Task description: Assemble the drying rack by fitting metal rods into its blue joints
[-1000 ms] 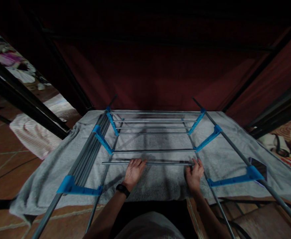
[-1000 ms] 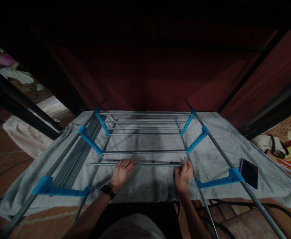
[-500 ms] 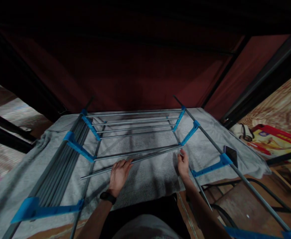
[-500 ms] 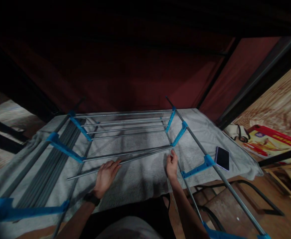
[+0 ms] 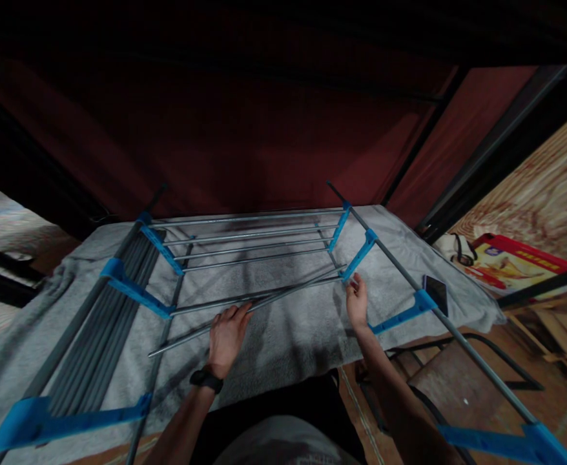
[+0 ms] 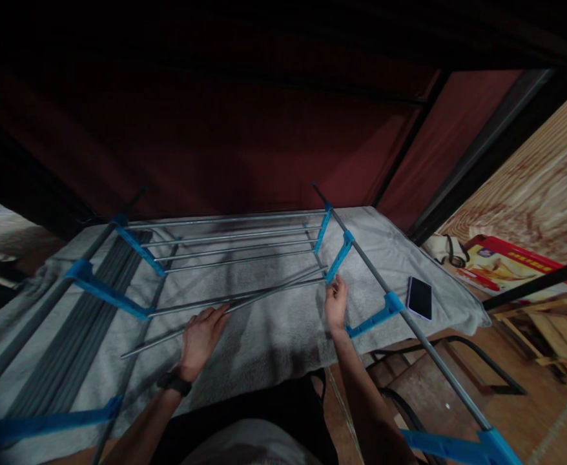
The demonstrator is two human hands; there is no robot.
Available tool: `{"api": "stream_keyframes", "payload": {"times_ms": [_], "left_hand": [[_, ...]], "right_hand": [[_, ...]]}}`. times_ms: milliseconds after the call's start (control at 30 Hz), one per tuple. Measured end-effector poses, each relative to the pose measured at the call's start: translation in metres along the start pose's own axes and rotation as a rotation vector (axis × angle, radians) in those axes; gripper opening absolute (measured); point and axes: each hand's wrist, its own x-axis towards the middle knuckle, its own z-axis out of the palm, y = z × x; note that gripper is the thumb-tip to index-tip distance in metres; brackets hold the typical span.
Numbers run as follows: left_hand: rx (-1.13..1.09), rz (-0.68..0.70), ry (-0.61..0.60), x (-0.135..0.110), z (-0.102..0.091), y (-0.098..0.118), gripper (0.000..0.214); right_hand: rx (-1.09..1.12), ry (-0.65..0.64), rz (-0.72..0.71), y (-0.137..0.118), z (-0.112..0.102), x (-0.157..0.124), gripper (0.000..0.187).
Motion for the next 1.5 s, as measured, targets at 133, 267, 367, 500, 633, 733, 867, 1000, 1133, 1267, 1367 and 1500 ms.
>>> {"api": "stream_keyframes", "payload": {"times_ms": [133, 267, 367, 500, 633, 733, 867, 1000, 1133, 1267, 1367, 1500], "left_hand": [[0.033, -0.009, -0.03, 0.003, -0.001, 0.004, 0.041], [0.042, -0.01, -0.05, 0.005, -0.002, 0.007, 0.042], [0.041, 0.001, -0.053, 0.006, -0.001, 0.007, 0.041], [0.039, 0.005, -0.037, 0.007, -0.001, 0.008, 0.04], [0.039, 0.007, -0.019, 0.008, 0.0, 0.009, 0.04], [0.046, 0.013, -0.014, 0.009, 0.001, 0.009, 0.039], [0.037, -0.002, 0.001, 0.01, 0.003, 0.01, 0.039], [0.025, -0.016, -0.014, 0.011, 0.003, 0.012, 0.038], [0.017, -0.027, -0.033, 0.013, 0.0, 0.013, 0.039], [-0.001, -0.034, -0.035, 0.014, -0.001, 0.013, 0.04], [-0.004, -0.035, -0.041, 0.014, -0.003, 0.013, 0.041], [0.013, -0.034, -0.055, 0.014, -0.006, 0.014, 0.042]], "right_hand": [[-0.005, -0.005, -0.005, -0.015, 0.0, 0.009, 0.06], [-0.003, -0.006, 0.0, -0.027, 0.002, 0.014, 0.064], [0.018, -0.026, 0.004, -0.029, 0.004, 0.016, 0.066], [0.049, -0.048, 0.004, -0.027, 0.006, 0.017, 0.066], [0.072, -0.056, 0.014, -0.024, 0.007, 0.018, 0.067], [0.076, -0.048, 0.033, -0.021, 0.006, 0.02, 0.067], [0.071, -0.046, 0.048, -0.019, 0.005, 0.022, 0.067], [0.053, -0.049, 0.05, -0.018, 0.004, 0.024, 0.068], [0.059, -0.04, 0.028, -0.019, 0.006, 0.024, 0.067], [0.06, -0.031, 0.03, -0.021, 0.006, 0.024, 0.069], [0.053, -0.053, 0.046, -0.023, 0.005, 0.023, 0.071], [0.043, -0.057, 0.04, -0.028, 0.004, 0.021, 0.072]]}}
